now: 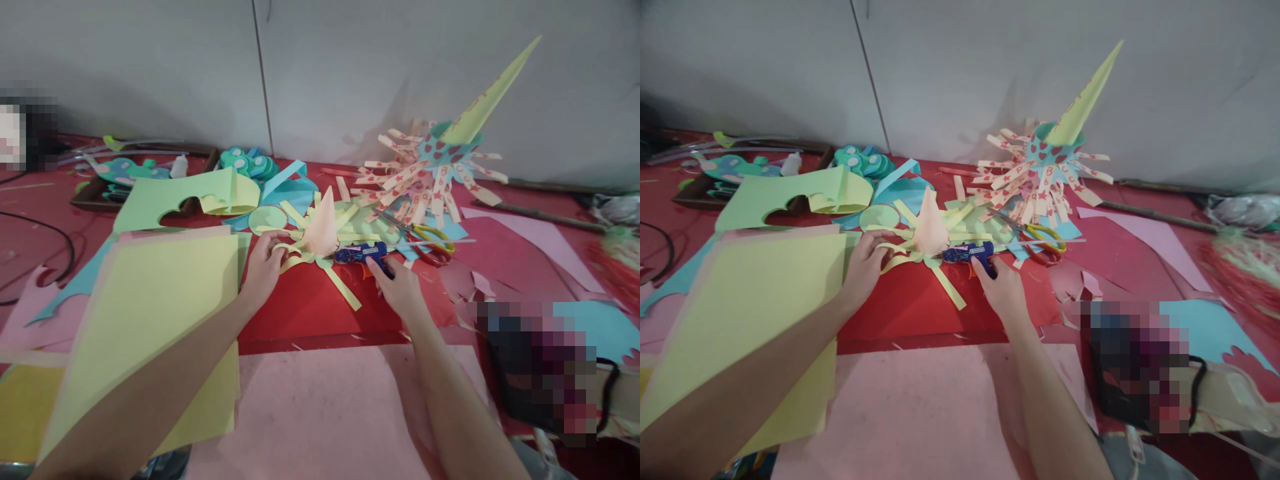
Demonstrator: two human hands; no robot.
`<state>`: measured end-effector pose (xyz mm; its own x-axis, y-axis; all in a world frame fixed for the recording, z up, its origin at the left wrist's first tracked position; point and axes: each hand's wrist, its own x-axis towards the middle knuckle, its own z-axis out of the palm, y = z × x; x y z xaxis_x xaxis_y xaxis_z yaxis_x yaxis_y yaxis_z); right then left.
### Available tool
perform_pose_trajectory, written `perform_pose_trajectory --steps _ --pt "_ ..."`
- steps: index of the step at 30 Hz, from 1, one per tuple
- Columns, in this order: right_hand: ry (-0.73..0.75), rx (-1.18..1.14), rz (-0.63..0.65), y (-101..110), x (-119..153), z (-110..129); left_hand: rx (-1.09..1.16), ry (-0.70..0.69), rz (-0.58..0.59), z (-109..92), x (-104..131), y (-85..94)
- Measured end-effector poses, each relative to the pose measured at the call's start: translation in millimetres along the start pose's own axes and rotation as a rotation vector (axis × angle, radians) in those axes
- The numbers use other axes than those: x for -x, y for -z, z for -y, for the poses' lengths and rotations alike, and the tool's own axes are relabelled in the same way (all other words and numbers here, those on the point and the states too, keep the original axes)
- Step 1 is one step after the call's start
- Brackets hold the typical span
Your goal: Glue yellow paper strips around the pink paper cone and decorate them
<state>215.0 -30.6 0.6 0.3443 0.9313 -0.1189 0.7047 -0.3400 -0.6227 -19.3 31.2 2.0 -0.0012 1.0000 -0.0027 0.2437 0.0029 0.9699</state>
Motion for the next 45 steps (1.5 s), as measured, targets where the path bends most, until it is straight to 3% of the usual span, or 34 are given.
perform_pose_trajectory --steps 9,15,26,30,34,45 --pt "-0.023 -0.008 0.007 0.4 0.2 2.4 0.120 0.022 -0.029 -5.3 2.2 0.8" --pt "-0.052 0.052 -0.019 1.1 2.9 7.2 0.083 0.036 -0.027 -5.0 4.1 -0.4" --pt "-0.130 0.277 0.028 -0.5 11.7 23.7 -0.337 -0.365 -0.097 3.1 5.9 -1.3" --pt "-0.140 0.293 0.049 -1.1 12.2 24.5 -0.615 -0.530 0.019 2.9 10.2 -2.1" --pt "-0.142 0.304 0.065 -0.5 12.2 26.5 -0.813 -0.560 0.155 5.4 11.8 -3.8" --pt "-0.132 0.297 0.019 -0.7 10.5 20.0 -0.825 -0.612 0.275 9.7 9.7 -5.3"
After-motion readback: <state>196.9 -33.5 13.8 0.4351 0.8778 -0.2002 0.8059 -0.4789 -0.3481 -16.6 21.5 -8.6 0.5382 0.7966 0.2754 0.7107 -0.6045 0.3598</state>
